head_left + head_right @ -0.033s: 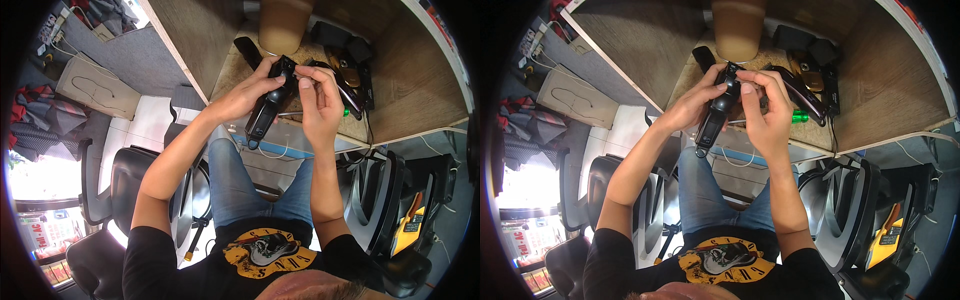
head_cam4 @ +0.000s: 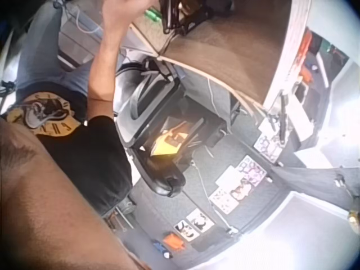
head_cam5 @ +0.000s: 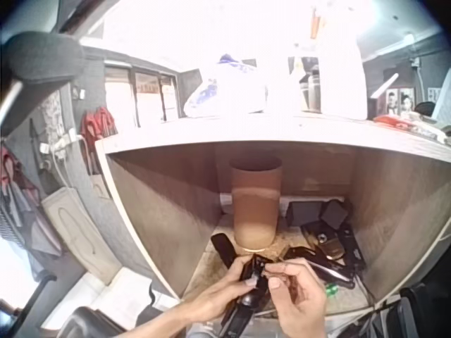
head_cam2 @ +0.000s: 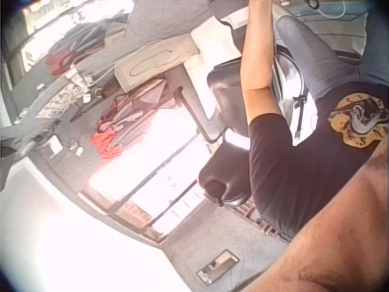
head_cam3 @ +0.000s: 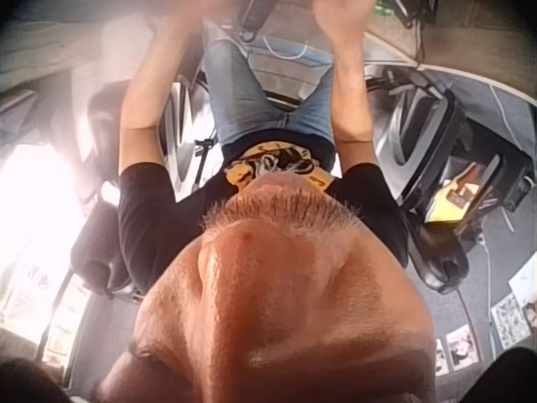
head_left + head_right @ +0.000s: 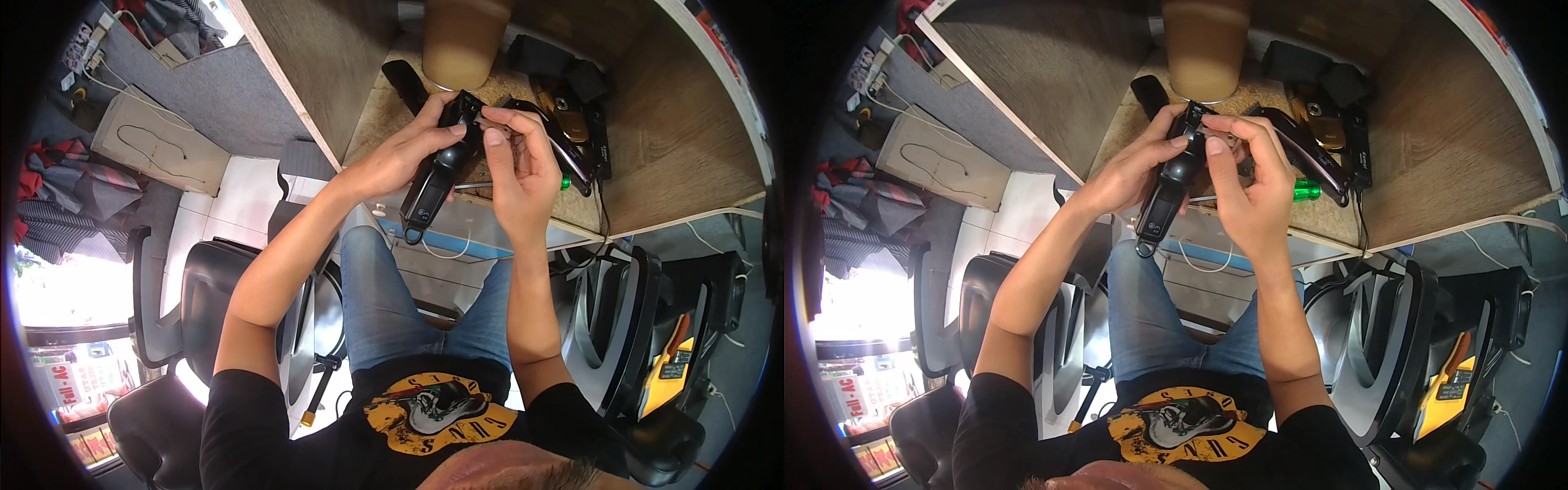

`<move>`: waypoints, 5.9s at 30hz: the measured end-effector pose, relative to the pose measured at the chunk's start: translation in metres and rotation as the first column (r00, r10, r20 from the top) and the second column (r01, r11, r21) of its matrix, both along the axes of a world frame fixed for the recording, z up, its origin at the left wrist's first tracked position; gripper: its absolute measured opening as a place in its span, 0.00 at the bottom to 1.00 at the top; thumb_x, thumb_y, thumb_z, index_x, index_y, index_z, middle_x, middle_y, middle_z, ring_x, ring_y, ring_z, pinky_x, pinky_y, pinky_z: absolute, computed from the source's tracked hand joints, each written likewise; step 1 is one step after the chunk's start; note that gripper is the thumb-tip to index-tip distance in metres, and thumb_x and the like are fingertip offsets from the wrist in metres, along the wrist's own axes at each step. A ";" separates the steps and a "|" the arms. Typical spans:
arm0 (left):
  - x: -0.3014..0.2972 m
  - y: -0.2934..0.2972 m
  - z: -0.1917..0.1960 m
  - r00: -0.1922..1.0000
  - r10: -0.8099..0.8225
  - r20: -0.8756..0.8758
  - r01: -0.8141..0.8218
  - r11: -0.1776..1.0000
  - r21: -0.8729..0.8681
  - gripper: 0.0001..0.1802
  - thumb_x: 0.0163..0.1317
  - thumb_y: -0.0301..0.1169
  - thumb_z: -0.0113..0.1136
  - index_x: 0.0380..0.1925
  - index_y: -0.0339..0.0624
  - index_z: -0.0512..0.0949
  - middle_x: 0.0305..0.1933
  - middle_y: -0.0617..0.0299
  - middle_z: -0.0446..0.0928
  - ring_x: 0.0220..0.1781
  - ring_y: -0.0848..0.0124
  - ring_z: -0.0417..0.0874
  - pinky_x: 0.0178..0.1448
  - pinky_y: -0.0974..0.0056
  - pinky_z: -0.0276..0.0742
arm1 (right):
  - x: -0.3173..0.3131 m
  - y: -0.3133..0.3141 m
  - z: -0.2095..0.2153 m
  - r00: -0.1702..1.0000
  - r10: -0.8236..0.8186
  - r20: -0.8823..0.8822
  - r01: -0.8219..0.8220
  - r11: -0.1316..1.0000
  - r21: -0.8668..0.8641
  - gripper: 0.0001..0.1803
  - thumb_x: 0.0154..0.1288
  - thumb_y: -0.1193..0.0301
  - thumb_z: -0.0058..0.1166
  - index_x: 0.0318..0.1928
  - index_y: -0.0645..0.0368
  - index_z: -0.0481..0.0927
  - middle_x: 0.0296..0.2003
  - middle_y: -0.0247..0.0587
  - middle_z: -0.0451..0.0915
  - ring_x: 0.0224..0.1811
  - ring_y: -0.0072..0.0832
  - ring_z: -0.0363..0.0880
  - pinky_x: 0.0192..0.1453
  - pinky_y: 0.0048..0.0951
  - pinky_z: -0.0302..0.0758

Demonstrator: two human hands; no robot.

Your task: The person disassembles and repairs a pair of hair clippers at a workbench. They use a screwdriver to remove screws from the casing, detach internal components, and then reassemble the clipper head by fitting the blades and springs back into place by hand.

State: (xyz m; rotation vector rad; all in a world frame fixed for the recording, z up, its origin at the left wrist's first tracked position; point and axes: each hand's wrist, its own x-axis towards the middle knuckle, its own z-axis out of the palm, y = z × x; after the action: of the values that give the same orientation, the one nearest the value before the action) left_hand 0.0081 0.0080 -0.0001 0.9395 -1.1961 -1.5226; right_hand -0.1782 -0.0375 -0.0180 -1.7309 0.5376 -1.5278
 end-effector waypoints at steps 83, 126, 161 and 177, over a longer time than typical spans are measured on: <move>0.001 0.000 0.001 0.997 -0.039 0.065 0.043 0.998 -0.052 0.44 0.86 0.49 0.53 0.87 0.50 0.41 0.59 0.51 0.76 0.39 0.72 0.87 0.36 0.64 0.92 | 0.005 0.002 0.007 0.954 -0.259 -0.152 0.213 0.939 -0.269 0.10 0.68 0.81 0.71 0.48 0.64 0.90 0.45 0.42 0.86 0.45 0.34 0.85 0.44 0.31 0.82; -0.003 0.003 0.008 0.996 -0.002 0.090 0.007 0.998 -0.055 0.42 0.87 0.48 0.51 0.87 0.49 0.42 0.59 0.50 0.77 0.37 0.72 0.88 0.37 0.64 0.92 | 0.011 0.003 0.001 0.943 -0.321 -0.084 0.292 0.924 -0.249 0.09 0.67 0.82 0.73 0.46 0.67 0.91 0.41 0.40 0.84 0.35 0.24 0.84 0.39 0.26 0.81; 0.003 -0.002 -0.004 0.995 -0.036 -0.096 0.039 0.999 0.028 0.37 0.82 0.45 0.48 0.83 0.51 0.48 0.57 0.50 0.76 0.37 0.64 0.88 0.40 0.54 0.94 | 0.006 -0.001 -0.004 0.999 -0.007 -0.051 0.013 0.994 0.111 0.10 0.72 0.79 0.71 0.49 0.67 0.85 0.33 0.30 0.80 0.33 0.14 0.76 0.39 0.20 0.74; -0.001 -0.001 -0.002 1.000 0.007 0.010 -0.007 1.000 0.027 0.43 0.84 0.51 0.49 0.85 0.45 0.43 0.52 0.47 0.78 0.33 0.64 0.89 0.36 0.60 0.91 | 0.007 0.000 -0.003 0.998 -0.050 -0.034 0.054 0.993 0.106 0.10 0.71 0.79 0.72 0.48 0.67 0.86 0.33 0.30 0.82 0.32 0.12 0.76 0.37 0.18 0.74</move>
State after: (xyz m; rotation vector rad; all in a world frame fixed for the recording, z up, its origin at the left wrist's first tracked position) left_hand 0.0072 0.0068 -0.0018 0.9692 -1.1809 -1.5333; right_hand -0.1713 -0.0373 -0.0211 -1.6733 0.6728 -1.4826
